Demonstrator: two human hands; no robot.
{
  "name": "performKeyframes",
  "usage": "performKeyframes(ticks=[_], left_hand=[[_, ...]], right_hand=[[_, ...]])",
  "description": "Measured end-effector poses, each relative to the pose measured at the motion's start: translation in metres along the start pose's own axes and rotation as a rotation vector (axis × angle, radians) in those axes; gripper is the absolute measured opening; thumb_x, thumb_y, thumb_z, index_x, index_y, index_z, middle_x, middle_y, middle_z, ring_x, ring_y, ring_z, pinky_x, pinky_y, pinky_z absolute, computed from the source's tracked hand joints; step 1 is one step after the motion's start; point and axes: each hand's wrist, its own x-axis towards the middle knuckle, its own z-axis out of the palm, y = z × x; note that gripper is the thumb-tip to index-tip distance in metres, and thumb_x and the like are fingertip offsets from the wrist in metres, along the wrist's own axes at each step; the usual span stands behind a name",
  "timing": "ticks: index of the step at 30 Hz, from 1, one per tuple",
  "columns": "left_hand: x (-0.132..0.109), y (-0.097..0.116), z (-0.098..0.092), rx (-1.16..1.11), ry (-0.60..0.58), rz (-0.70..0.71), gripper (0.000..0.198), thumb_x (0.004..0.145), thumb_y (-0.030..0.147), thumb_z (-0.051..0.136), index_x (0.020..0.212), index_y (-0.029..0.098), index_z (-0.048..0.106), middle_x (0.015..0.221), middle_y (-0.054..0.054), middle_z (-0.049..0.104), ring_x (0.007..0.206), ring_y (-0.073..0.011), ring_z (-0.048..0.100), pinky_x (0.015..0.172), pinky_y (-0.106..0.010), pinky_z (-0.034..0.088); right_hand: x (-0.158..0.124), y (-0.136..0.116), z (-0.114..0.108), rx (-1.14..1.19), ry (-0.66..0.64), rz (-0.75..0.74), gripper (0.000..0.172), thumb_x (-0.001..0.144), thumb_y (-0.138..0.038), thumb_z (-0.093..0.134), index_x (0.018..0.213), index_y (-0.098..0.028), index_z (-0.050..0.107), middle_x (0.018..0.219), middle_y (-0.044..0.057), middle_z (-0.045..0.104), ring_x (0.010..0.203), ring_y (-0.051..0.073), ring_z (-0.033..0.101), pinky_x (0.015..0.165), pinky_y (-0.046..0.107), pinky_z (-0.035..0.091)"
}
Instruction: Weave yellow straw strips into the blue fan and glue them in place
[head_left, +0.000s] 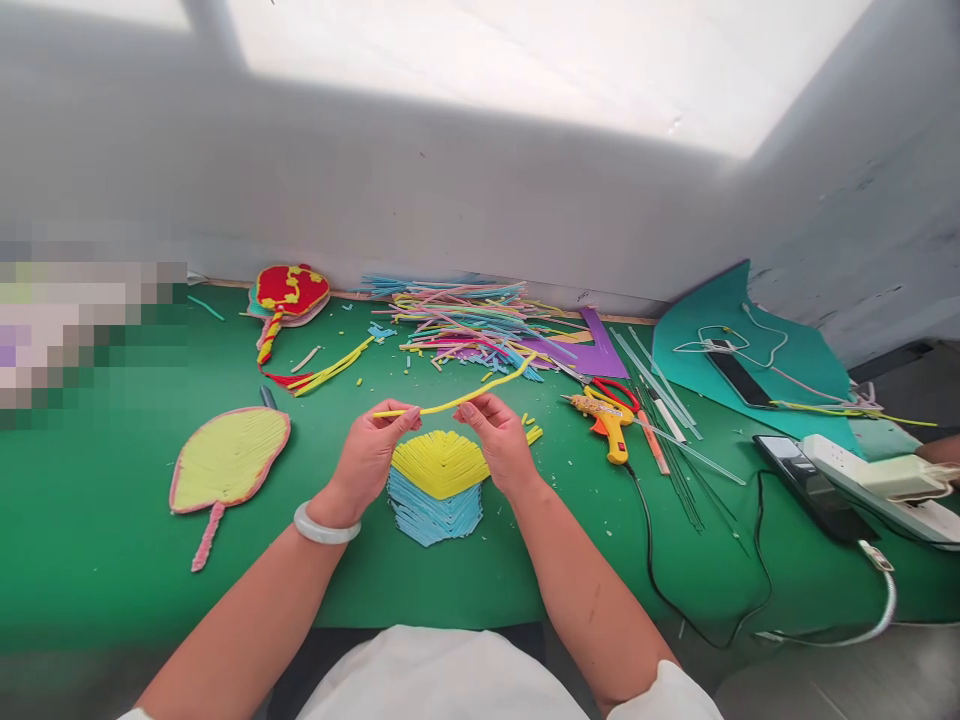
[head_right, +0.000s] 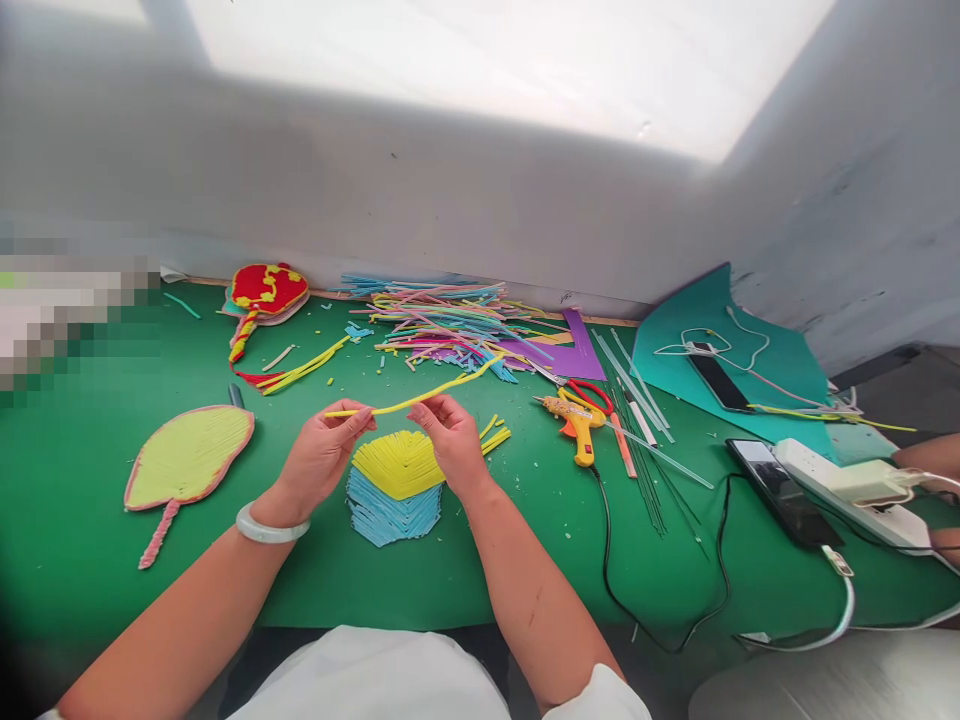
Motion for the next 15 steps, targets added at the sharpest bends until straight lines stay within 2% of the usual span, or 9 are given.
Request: performKeyframes(ticks=[7, 15], left_hand=[[0.001, -0.001, -0.001, -0.044, 0.004, -0.020, 0.037, 0.060, 0.048, 0.089, 0.074, 0.018, 0.072, 0.071, 0.000, 0.063, 0.075, -0.0142, 0.056, 0.078, -0.028, 0.043], [0.004, -0.001, -0.005, -0.147, 0.027, -0.032, 0.034, 0.066, 0.045, 0.087, 0.077, 0.017, 0.072, 0.079, -0.001, 0.065, 0.076, -0.0128, 0.057, 0.079, -0.028, 0.046]], right_hand=[[0.001, 0.003, 0.000, -0.004, 0.101, -0.039, 0.033, 0.068, -0.050, 0.081, 0.081, -0.021, 0.072, 0.076, 0.000, 0.068, 0.077, 0.016, 0.063, 0.080, 0.034, 0.050], [0.010, 0.003, -0.010, 0.075, 0.383, -0.145, 0.035, 0.069, -0.048, 0.081, 0.085, -0.019, 0.072, 0.079, 0.000, 0.067, 0.073, 0.013, 0.059, 0.076, 0.031, 0.048]])
